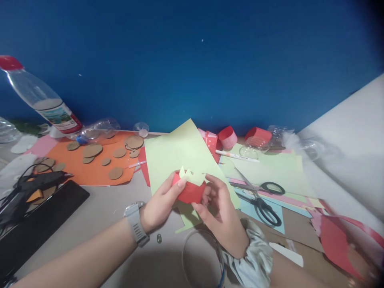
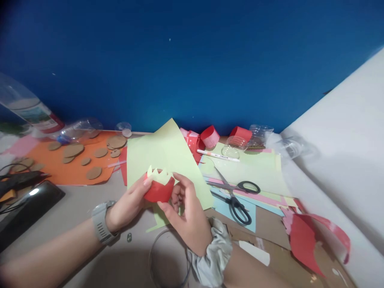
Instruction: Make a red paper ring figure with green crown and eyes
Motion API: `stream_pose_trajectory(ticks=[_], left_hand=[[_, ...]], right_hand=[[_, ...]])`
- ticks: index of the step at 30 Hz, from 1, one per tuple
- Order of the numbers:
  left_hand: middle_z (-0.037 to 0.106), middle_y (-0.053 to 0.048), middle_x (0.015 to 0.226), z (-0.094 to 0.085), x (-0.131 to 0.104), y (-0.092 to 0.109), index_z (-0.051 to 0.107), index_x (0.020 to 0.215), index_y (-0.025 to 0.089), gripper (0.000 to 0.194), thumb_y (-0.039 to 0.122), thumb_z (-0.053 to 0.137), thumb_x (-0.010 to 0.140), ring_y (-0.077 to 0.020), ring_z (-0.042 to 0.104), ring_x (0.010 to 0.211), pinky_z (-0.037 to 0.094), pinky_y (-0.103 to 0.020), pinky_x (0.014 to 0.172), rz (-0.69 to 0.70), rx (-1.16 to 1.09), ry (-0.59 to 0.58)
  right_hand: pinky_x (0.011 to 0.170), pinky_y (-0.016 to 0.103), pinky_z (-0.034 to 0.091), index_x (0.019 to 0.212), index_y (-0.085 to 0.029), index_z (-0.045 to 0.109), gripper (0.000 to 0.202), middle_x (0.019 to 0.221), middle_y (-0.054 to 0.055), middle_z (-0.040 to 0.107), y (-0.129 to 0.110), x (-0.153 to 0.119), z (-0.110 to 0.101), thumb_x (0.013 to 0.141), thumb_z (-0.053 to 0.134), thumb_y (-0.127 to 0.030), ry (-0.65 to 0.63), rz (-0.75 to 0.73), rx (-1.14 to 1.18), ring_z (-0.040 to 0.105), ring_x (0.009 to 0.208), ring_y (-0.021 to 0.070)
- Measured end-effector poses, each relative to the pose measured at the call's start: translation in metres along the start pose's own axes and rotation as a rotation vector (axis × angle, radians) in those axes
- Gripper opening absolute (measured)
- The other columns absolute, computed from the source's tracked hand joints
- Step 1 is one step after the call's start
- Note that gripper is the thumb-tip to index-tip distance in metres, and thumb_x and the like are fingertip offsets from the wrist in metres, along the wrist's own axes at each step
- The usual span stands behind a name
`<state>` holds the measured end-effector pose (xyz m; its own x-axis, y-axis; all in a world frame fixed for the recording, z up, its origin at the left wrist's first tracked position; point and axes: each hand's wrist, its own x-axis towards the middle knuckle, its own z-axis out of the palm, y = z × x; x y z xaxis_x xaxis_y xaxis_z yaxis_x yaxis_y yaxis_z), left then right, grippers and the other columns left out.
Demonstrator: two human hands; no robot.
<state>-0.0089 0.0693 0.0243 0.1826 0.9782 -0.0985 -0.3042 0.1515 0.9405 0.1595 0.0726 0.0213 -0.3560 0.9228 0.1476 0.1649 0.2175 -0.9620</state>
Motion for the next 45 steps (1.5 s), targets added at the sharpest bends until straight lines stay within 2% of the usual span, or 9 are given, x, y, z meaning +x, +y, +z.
stream_pose_trajectory(ticks=[8, 13, 16, 19, 23, 28, 33, 40, 45], left_hand=[[0.048, -0.009, 0.149, -0.002, 0.0, -0.013, 0.038, 0.145, 0.026, 0.057, 0.059, 0.031, 0.1, -0.0291, 0.043, 0.137, 0.036, -0.044, 0.113, 0.047, -0.153, -0.033], [0.052, -0.009, 0.146, -0.006, 0.002, -0.015, 0.048, 0.139, 0.024, 0.049, 0.047, 0.054, 0.096, -0.0318, 0.046, 0.135, 0.038, -0.043, 0.111, 0.123, -0.052, -0.025], [0.056, -0.012, 0.142, -0.005, 0.004, -0.012, 0.053, 0.135, 0.019, 0.049, 0.05, 0.048, 0.098, -0.0331, 0.05, 0.131, 0.042, -0.045, 0.108, 0.088, -0.009, 0.023], [0.056, -0.012, 0.141, -0.005, 0.005, -0.004, 0.052, 0.136, 0.018, 0.053, 0.054, 0.039, 0.099, -0.0305, 0.052, 0.131, 0.041, -0.044, 0.111, 0.187, 0.167, 0.132], [0.058, -0.01, 0.139, -0.01, 0.009, 0.013, 0.051, 0.133, 0.021, 0.048, 0.047, 0.057, 0.093, -0.0273, 0.051, 0.131, 0.04, -0.04, 0.111, 0.287, 0.43, 0.242], [0.069, -0.012, 0.121, -0.023, 0.015, 0.023, 0.066, 0.116, 0.018, 0.045, 0.046, 0.072, 0.081, -0.0314, 0.062, 0.115, 0.045, -0.045, 0.104, 0.258, 0.67, 0.274], [0.071, -0.012, 0.114, -0.032, 0.019, 0.014, 0.071, 0.107, 0.018, 0.05, 0.053, 0.077, 0.072, -0.0371, 0.058, 0.117, 0.04, -0.052, 0.105, 0.23, 0.817, 0.354], [0.068, -0.012, 0.123, -0.026, 0.02, 0.013, 0.063, 0.118, 0.018, 0.049, 0.05, 0.069, 0.082, -0.0321, 0.062, 0.117, 0.047, -0.044, 0.101, 0.237, 0.65, 0.224], [0.066, -0.015, 0.125, -0.02, 0.021, 0.012, 0.053, 0.124, 0.015, 0.046, 0.047, 0.059, 0.09, -0.029, 0.065, 0.113, 0.055, -0.039, 0.09, 0.267, 0.444, 0.168]], right_hand=[[0.079, 0.03, 0.049, 0.142, -0.035, 0.031, 0.05, 0.099, 0.001, 0.047, 0.012, 0.002, 0.0, 0.098, 0.053, -0.029, -0.026, -0.007, 0.129, 0.052, 0.086, 0.0161], [0.078, 0.028, 0.046, 0.142, -0.036, 0.033, 0.047, 0.098, 0.0, 0.047, 0.015, 0.003, 0.0, 0.099, 0.052, -0.031, -0.057, 0.0, 0.15, 0.051, 0.085, 0.0152], [0.074, 0.028, 0.045, 0.14, -0.034, 0.034, 0.043, 0.096, -0.001, 0.046, 0.015, 0.004, 0.001, 0.1, 0.049, -0.03, -0.046, -0.015, 0.154, 0.049, 0.081, 0.014], [0.067, 0.026, 0.044, 0.136, -0.031, 0.036, 0.035, 0.094, -0.001, 0.045, 0.012, 0.006, 0.002, 0.102, 0.043, -0.028, -0.018, -0.035, 0.16, 0.046, 0.071, 0.0121], [0.058, 0.025, 0.043, 0.133, -0.027, 0.036, 0.031, 0.096, -0.001, 0.045, 0.01, 0.008, 0.003, 0.102, 0.038, -0.027, -0.001, -0.036, 0.144, 0.043, 0.063, 0.0106], [0.063, 0.026, 0.047, 0.133, -0.023, 0.035, 0.032, 0.098, 0.001, 0.048, 0.012, 0.006, 0.003, 0.102, 0.037, -0.028, -0.021, -0.095, 0.021, 0.05, 0.069, 0.0118], [0.07, 0.029, 0.049, 0.126, -0.022, 0.044, 0.025, 0.094, 0.002, 0.053, 0.012, 0.002, 0.001, 0.102, 0.038, -0.026, -0.116, -0.111, -0.08, 0.055, 0.074, 0.0141], [0.081, 0.034, 0.046, 0.093, -0.02, 0.067, 0.013, 0.087, 0.001, 0.061, -0.018, 0.003, 0.012, 0.082, 0.07, -0.012, -0.462, -0.161, -0.269, 0.059, 0.086, 0.0201], [0.093, 0.038, 0.047, 0.106, -0.017, 0.068, 0.018, 0.105, 0.008, 0.064, -0.029, -0.004, 0.033, 0.088, 0.069, -0.017, -0.591, -0.109, -0.463, 0.059, 0.105, 0.0246]])
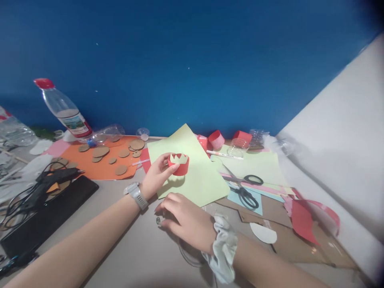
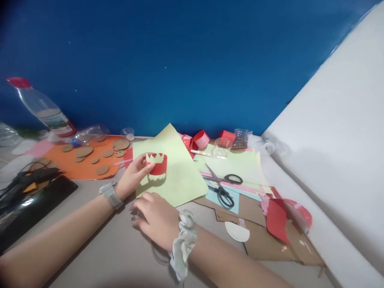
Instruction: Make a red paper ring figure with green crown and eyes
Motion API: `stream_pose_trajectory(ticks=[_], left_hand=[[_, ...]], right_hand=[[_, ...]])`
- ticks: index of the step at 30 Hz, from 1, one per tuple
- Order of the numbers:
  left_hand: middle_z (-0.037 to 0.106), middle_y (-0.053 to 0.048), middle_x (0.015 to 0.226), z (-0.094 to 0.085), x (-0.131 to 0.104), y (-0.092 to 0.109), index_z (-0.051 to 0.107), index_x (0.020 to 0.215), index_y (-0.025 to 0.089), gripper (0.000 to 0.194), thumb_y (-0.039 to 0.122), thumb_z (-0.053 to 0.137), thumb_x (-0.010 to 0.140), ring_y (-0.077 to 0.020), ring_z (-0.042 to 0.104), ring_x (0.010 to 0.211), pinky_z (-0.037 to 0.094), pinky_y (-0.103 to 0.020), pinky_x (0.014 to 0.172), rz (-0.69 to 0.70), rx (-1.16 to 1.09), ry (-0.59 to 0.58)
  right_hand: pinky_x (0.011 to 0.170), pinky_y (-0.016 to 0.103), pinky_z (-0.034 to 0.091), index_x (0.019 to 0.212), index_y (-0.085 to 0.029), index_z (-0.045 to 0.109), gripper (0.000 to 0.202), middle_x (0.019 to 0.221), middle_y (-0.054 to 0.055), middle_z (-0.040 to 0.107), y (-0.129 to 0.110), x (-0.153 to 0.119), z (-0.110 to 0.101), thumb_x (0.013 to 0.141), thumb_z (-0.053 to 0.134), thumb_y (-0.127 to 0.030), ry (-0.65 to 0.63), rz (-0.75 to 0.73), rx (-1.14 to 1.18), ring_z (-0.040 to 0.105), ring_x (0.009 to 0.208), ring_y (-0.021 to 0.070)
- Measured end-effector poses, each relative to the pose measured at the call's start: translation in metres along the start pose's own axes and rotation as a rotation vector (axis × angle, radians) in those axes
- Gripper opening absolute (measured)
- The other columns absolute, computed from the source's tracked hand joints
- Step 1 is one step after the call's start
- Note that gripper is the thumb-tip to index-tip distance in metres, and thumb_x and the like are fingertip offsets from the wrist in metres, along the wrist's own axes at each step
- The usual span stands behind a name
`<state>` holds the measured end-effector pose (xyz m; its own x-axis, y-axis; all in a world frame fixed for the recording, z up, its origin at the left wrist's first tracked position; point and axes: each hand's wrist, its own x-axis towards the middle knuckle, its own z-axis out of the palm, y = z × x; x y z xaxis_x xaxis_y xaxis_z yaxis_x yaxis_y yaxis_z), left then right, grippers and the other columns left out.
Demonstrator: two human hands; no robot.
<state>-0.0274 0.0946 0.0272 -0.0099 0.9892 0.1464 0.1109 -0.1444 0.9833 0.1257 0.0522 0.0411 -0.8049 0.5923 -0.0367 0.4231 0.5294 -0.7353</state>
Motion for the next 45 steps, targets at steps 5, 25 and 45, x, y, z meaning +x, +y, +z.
stream_pose_trajectory(ticks=[5, 25, 45], left_hand=[[0.067, -0.017, 0.124, -0.001, 0.001, -0.005, 0.054, 0.121, 0.015, 0.048, 0.047, 0.064, 0.087, -0.0297, 0.065, 0.113, 0.054, -0.041, 0.092, -0.015, -0.086, 0.006], [0.066, -0.011, 0.129, -0.004, 0.001, -0.015, 0.058, 0.127, 0.019, 0.053, 0.031, 0.076, 0.079, -0.0285, 0.063, 0.119, 0.048, -0.042, 0.105, 0.031, 0.171, 0.017], [0.047, 0.001, 0.06, 0.033, -0.052, 0.064, 0.05, 0.064, 0.022, 0.042, 0.041, 0.038, 0.1, -0.0165, 0.05, 0.056, 0.044, -0.031, 0.057, 0.086, 0.191, -0.033]], right_hand=[[0.093, 0.037, 0.047, 0.105, -0.017, 0.066, 0.016, 0.105, 0.007, 0.064, 0.006, -0.001, 0.02, 0.09, 0.066, -0.014, 0.026, -0.014, -0.065, 0.059, 0.102, 0.023], [0.08, 0.033, 0.046, 0.084, -0.02, 0.055, 0.013, 0.089, 0.002, 0.059, 0.009, -0.008, 0.016, 0.092, 0.061, -0.012, 0.104, -0.068, 0.09, 0.057, 0.087, 0.0191], [0.069, 0.038, 0.051, 0.092, -0.026, 0.053, 0.009, 0.09, 0.005, 0.056, 0.011, -0.047, -0.069, 0.097, 0.053, -0.019, 0.802, -0.147, -0.107, 0.057, 0.083, 0.0225]])
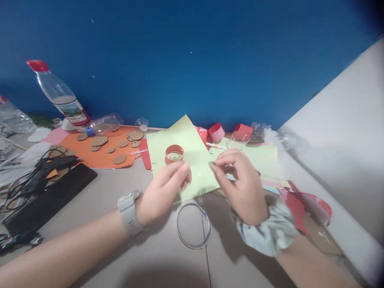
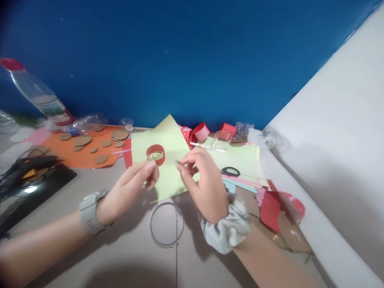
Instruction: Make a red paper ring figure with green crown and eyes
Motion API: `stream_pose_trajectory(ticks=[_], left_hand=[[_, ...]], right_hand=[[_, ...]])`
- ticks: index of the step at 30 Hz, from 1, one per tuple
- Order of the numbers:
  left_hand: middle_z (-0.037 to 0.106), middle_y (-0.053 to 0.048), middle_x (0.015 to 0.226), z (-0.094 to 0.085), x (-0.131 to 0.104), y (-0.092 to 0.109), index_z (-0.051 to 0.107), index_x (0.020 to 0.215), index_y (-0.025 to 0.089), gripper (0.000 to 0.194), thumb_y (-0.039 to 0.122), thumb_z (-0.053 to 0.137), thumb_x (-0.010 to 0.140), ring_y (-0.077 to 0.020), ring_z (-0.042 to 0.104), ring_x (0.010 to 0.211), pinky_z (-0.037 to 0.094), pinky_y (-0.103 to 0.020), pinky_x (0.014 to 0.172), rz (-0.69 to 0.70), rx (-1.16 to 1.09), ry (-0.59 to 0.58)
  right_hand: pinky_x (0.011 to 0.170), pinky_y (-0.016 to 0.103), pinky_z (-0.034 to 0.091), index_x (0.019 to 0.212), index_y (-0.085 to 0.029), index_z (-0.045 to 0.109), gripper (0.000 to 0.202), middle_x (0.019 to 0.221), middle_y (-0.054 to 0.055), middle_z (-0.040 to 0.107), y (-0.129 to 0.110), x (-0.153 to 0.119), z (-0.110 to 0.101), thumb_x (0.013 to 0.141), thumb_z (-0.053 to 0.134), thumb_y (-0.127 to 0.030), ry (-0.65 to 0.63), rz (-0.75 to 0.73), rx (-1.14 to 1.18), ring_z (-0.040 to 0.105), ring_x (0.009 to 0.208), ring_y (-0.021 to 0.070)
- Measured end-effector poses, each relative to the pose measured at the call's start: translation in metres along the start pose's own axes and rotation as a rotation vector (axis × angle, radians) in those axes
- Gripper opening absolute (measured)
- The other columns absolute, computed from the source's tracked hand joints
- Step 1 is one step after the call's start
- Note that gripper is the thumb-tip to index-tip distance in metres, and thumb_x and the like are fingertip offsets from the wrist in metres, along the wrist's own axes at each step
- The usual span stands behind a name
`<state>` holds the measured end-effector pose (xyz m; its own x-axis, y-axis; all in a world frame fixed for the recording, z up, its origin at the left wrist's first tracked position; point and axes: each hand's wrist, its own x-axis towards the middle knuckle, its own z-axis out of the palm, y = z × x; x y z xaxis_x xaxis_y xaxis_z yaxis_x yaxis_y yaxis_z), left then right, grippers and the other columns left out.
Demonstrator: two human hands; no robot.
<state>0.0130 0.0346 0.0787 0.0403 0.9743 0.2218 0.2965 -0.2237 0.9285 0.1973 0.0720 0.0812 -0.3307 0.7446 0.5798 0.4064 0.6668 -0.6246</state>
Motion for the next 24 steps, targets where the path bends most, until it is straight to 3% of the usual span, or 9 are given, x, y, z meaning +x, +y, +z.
stream_pose_trajectory(ticks=[3, 6, 8, 12, 18, 22, 24], left_hand=[[0.044, 0.003, 0.06, 0.005, -0.026, 0.001, 0.045, 0.066, 0.021, 0.045, 0.042, 0.029, 0.102, -0.0147, 0.046, 0.056, 0.039, -0.028, 0.056, -0.18, 0.012, -0.234], [0.045, 0.002, 0.063, 0.005, -0.049, -0.013, 0.04, 0.066, 0.021, 0.043, 0.043, 0.032, 0.102, -0.0152, 0.043, 0.06, 0.036, -0.028, 0.061, -0.136, 0.169, -0.281], [0.044, 0.002, 0.063, 0.005, -0.059, -0.021, 0.037, 0.065, 0.021, 0.043, 0.043, 0.029, 0.102, -0.0151, 0.041, 0.058, 0.036, -0.028, 0.06, -0.188, 0.196, -0.233], [0.043, 0.002, 0.062, 0.009, -0.062, -0.027, 0.036, 0.064, 0.022, 0.044, 0.047, 0.03, 0.1, -0.0163, 0.041, 0.06, 0.036, -0.028, 0.059, -0.233, 0.122, -0.288], [0.028, 0.004, 0.061, 0.007, -0.051, -0.035, 0.028, 0.062, 0.022, 0.04, 0.044, 0.033, 0.096, -0.014, 0.03, 0.058, 0.029, -0.026, 0.054, -0.349, 0.05, -0.38], [0.028, 0.005, 0.06, 0.003, -0.05, -0.042, 0.029, 0.062, 0.022, 0.04, 0.043, 0.037, 0.094, -0.0128, 0.027, 0.057, 0.025, -0.025, 0.051, -0.386, 0.015, -0.447], [0.029, 0.005, 0.06, 0.003, -0.051, -0.044, 0.032, 0.062, 0.021, 0.04, 0.043, 0.038, 0.095, -0.0125, 0.028, 0.057, 0.026, -0.025, 0.051, -0.376, -0.015, -0.423]], right_hand=[[0.07, 0.036, 0.052, 0.091, -0.026, 0.055, 0.013, 0.086, 0.003, 0.061, 0.011, -0.03, 0.012, 0.095, 0.052, -0.013, -0.103, -0.12, 0.033, 0.06, 0.081, 0.0215], [0.06, 0.031, 0.052, 0.095, -0.026, 0.058, 0.013, 0.079, 0.002, 0.066, 0.018, -0.053, 0.028, 0.096, 0.049, -0.017, -0.217, -0.21, 0.049, 0.062, 0.069, 0.018], [0.063, 0.031, 0.052, 0.097, -0.026, 0.06, 0.016, 0.082, 0.003, 0.069, 0.02, -0.057, 0.034, 0.098, 0.045, -0.018, -0.352, -0.372, 0.026, 0.063, 0.07, 0.0182], [0.065, 0.033, 0.054, 0.099, -0.026, 0.062, 0.021, 0.086, 0.006, 0.072, 0.02, -0.052, 0.031, 0.095, 0.046, -0.012, -0.337, -0.627, -0.047, 0.066, 0.076, 0.0202], [0.061, 0.033, 0.054, 0.098, -0.027, 0.064, 0.021, 0.084, 0.005, 0.074, 0.022, -0.049, 0.029, 0.093, 0.049, -0.013, -0.357, -0.683, -0.123, 0.066, 0.073, 0.02], [0.063, 0.034, 0.054, 0.101, -0.025, 0.064, 0.018, 0.084, 0.005, 0.075, 0.024, -0.05, 0.03, 0.093, 0.053, -0.012, -0.363, -0.667, -0.17, 0.066, 0.072, 0.0198], [0.065, 0.034, 0.054, 0.109, -0.026, 0.061, 0.02, 0.088, 0.005, 0.074, 0.026, -0.049, 0.03, 0.095, 0.051, -0.014, -0.378, -0.621, -0.131, 0.066, 0.074, 0.0198]])
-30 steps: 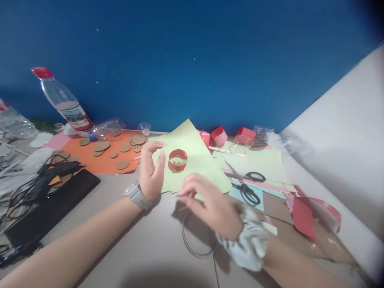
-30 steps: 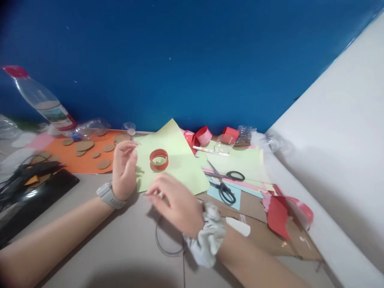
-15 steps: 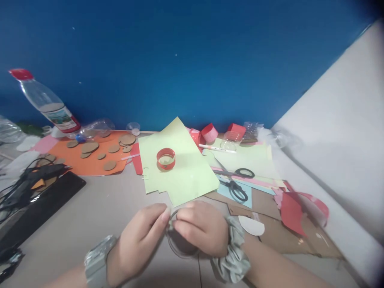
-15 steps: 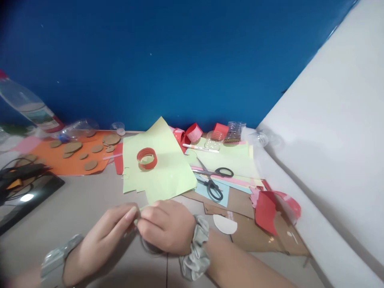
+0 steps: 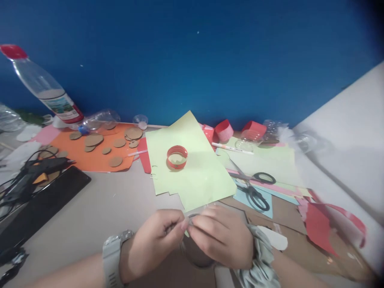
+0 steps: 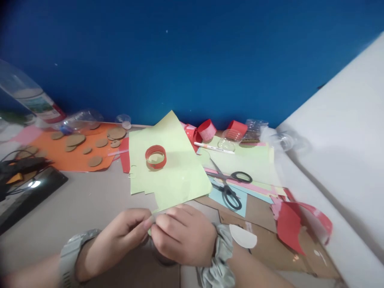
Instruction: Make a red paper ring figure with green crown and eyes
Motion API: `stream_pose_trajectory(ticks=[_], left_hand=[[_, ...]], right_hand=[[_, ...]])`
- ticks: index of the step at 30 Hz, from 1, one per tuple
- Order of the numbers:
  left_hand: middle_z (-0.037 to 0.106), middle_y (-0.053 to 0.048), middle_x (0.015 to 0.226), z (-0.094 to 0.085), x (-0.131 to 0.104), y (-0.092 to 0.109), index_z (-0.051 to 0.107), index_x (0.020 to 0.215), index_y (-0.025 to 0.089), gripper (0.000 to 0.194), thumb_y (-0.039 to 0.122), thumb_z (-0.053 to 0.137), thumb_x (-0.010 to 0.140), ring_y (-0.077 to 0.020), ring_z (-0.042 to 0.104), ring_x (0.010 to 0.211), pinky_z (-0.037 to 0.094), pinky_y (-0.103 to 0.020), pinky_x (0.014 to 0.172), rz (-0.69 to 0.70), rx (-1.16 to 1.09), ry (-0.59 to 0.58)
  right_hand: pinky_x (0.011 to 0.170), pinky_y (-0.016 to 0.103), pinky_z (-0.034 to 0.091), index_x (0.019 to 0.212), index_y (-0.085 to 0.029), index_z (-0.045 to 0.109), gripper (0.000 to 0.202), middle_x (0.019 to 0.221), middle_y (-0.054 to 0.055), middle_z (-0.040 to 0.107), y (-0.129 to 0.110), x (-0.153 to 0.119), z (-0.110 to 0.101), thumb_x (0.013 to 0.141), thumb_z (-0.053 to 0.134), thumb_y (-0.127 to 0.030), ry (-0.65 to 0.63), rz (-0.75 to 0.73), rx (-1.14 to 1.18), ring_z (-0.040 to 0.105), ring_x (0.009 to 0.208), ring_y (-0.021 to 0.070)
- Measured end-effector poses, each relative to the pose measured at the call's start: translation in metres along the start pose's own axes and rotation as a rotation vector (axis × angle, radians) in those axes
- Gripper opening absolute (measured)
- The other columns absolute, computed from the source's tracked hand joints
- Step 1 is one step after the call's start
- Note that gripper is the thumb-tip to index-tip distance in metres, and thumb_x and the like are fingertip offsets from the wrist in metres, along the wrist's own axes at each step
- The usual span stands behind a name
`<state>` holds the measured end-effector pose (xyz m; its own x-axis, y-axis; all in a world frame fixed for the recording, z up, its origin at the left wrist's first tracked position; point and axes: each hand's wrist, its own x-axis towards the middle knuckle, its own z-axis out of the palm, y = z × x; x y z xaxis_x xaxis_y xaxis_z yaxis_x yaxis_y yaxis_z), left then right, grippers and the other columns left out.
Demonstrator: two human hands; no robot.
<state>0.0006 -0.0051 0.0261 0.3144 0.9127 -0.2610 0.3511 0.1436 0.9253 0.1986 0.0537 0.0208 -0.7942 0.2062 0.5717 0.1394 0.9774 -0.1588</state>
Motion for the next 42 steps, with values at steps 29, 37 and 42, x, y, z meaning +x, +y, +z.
stream_pose_trajectory(ticks=[29, 37, 42], left_hand=[[0.061, -0.001, 0.078, -0.025, 0.011, 0.012, 0.058, 0.08, 0.017, 0.024, 0.025, 0.046, 0.099, -0.0162, 0.054, 0.078, 0.042, -0.029, 0.073, 0.258, 0.415, 0.123], [0.059, -0.005, 0.089, -0.024, 0.041, 0.017, 0.059, 0.079, 0.017, 0.025, 0.028, 0.048, 0.099, -0.0231, 0.05, 0.088, 0.04, -0.039, 0.081, 0.422, 0.864, 0.01], [0.061, -0.003, 0.095, -0.024, 0.057, 0.006, 0.059, 0.091, 0.019, 0.005, 0.024, 0.059, 0.092, -0.0215, 0.053, 0.092, 0.043, -0.036, 0.086, 0.46, 0.797, 0.048]], right_hand=[[0.058, 0.029, 0.038, 0.082, -0.02, 0.064, 0.009, 0.081, -0.001, 0.066, 0.003, 0.03, -0.042, 0.089, 0.068, -0.019, -0.749, 0.492, 0.076, 0.064, 0.07, 0.0176], [0.059, 0.028, 0.04, 0.08, -0.018, 0.059, 0.014, 0.081, 0.0, 0.068, -0.004, 0.044, -0.065, 0.087, 0.068, -0.01, -0.772, 0.589, 0.06, 0.065, 0.072, 0.019], [0.065, 0.03, 0.044, 0.083, -0.018, 0.058, 0.013, 0.089, 0.001, 0.069, -0.008, 0.046, -0.076, 0.089, 0.063, -0.008, -0.774, 0.612, 0.004, 0.066, 0.08, 0.0204]])
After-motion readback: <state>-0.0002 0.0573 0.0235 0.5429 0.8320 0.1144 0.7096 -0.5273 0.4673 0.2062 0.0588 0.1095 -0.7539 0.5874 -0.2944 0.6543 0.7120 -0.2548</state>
